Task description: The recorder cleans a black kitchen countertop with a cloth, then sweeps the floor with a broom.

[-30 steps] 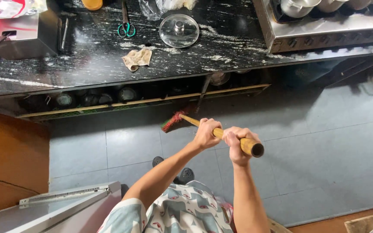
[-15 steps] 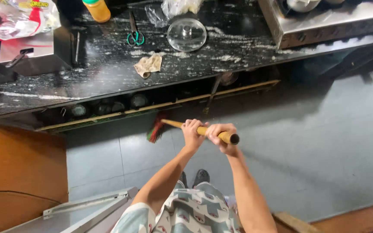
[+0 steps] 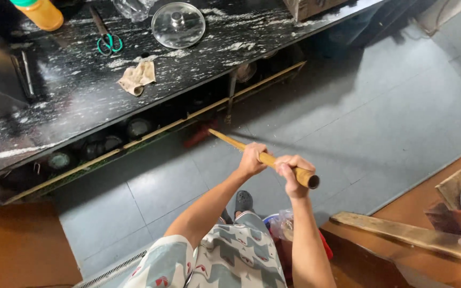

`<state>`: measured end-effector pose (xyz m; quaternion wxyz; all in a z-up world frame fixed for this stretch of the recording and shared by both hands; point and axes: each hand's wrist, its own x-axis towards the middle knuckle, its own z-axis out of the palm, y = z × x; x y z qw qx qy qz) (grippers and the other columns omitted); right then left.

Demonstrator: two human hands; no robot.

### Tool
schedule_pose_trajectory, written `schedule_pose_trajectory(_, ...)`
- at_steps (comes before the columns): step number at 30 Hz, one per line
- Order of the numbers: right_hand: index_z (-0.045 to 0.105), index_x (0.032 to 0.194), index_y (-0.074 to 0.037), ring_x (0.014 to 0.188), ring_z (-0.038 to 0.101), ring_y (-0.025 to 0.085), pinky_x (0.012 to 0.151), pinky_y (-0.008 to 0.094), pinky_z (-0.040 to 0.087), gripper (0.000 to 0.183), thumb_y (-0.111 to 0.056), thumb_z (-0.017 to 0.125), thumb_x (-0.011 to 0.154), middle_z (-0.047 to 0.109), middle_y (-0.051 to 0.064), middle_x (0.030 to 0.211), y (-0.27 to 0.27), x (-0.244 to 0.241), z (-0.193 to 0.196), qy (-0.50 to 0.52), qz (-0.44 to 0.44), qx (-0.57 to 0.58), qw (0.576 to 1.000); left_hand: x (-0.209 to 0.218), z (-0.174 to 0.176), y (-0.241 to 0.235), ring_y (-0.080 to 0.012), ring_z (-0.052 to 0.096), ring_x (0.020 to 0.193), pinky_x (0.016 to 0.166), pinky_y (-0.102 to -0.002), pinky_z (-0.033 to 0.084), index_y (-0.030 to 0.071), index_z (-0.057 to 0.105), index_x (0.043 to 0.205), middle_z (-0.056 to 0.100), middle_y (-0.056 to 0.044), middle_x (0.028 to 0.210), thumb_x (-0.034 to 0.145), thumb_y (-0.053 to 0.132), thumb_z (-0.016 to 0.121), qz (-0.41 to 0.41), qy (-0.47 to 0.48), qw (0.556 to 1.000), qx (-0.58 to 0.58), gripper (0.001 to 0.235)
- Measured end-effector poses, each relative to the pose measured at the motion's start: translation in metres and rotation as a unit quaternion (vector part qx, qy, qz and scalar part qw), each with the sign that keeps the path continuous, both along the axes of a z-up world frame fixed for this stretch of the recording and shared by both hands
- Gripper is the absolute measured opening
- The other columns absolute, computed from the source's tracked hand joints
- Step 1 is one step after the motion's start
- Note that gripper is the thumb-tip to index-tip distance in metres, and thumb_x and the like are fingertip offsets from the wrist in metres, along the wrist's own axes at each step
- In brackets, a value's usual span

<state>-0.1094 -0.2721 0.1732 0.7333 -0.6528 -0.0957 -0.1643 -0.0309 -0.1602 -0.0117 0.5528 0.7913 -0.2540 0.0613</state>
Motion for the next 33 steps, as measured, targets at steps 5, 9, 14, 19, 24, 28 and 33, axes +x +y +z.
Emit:
schedule_pose_trajectory(5,0.046,0.072,-0.003,0.063,0.058,0.018,0.061,0.032,0.048,0.024,0.004,0.057,0.092,0.059,0.010,0.067,-0.010,-0.006,0.044,0.013,-0.027,-0.026,0.999,-0.006,0.041,-0.013,-0.0421,0.063,0.078,0.068,-0.049,0.049,0.005,0.061,0.081,0.064,-0.018,0.076,0.066,0.014,0.072,-0.094,0.039,0.995,-0.003,0.021)
schedule_pose_trajectory(9,0.044,0.073,-0.003,0.060,0.054,0.017,0.059,0.032,0.046,0.023,0.006,0.054,0.092,0.055,0.009,0.065,-0.007,-0.004,0.064,-0.006,-0.014,-0.013,1.000,-0.010,0.069,-0.011,-0.0419,0.063,0.079,0.070,-0.049,0.050,0.006,0.062,0.083,0.065,-0.018,0.078,0.070,0.014,0.071,-0.113,0.045,0.993,0.004,0.017)
schedule_pose_trajectory(14,0.045,0.074,-0.003,0.055,0.048,0.015,0.057,0.034,0.044,0.019,0.006,0.050,0.089,0.053,0.007,0.063,-0.007,-0.005,0.065,-0.068,0.029,0.068,0.995,-0.029,0.103,-0.004,-0.0383,0.063,0.074,0.070,-0.047,0.047,0.007,0.061,0.078,0.064,-0.015,0.074,0.077,0.015,0.074,-0.043,0.026,0.999,0.014,0.015)
schedule_pose_trajectory(19,0.047,0.072,-0.003,0.054,0.048,0.015,0.055,0.034,0.044,0.017,0.005,0.052,0.086,0.052,0.006,0.061,-0.007,0.008,0.033,-0.092,0.110,0.115,0.983,-0.031,0.084,0.008,-0.0304,0.063,0.073,0.074,-0.044,0.041,0.011,0.058,0.072,0.063,-0.008,0.070,0.085,0.019,0.079,0.070,-0.062,0.996,0.004,0.026)
schedule_pose_trajectory(24,0.050,0.071,-0.001,0.062,0.058,0.020,0.065,0.037,0.052,0.015,0.005,0.057,0.083,0.059,0.010,0.067,0.018,0.014,0.014,-0.092,0.135,-0.011,0.987,-0.027,0.033,0.019,-0.0308,0.058,0.080,0.081,-0.043,0.042,0.011,0.054,0.074,0.060,-0.007,0.075,0.085,0.017,0.082,0.184,-0.027,0.982,0.032,0.030)
schedule_pose_trajectory(28,0.048,0.071,0.000,0.063,0.058,0.019,0.066,0.035,0.053,0.019,0.007,0.058,0.085,0.057,0.009,0.066,0.015,0.010,0.002,-0.075,0.112,-0.012,0.991,-0.013,0.027,0.011,-0.0327,0.058,0.078,0.078,-0.044,0.042,0.009,0.053,0.074,0.059,-0.009,0.074,0.083,0.016,0.081,0.193,-0.048,0.980,0.004,0.030)
schedule_pose_trajectory(33,0.045,0.074,-0.002,0.067,0.058,0.018,0.067,0.035,0.051,0.019,0.009,0.056,0.086,0.060,0.010,0.070,0.010,-0.009,-0.017,-0.009,-0.052,0.008,0.999,0.010,0.007,0.000,-0.0408,0.061,0.079,0.069,-0.049,0.047,0.008,0.058,0.073,0.063,-0.014,0.075,0.066,0.012,0.077,-0.042,-0.002,0.999,0.030,0.020)
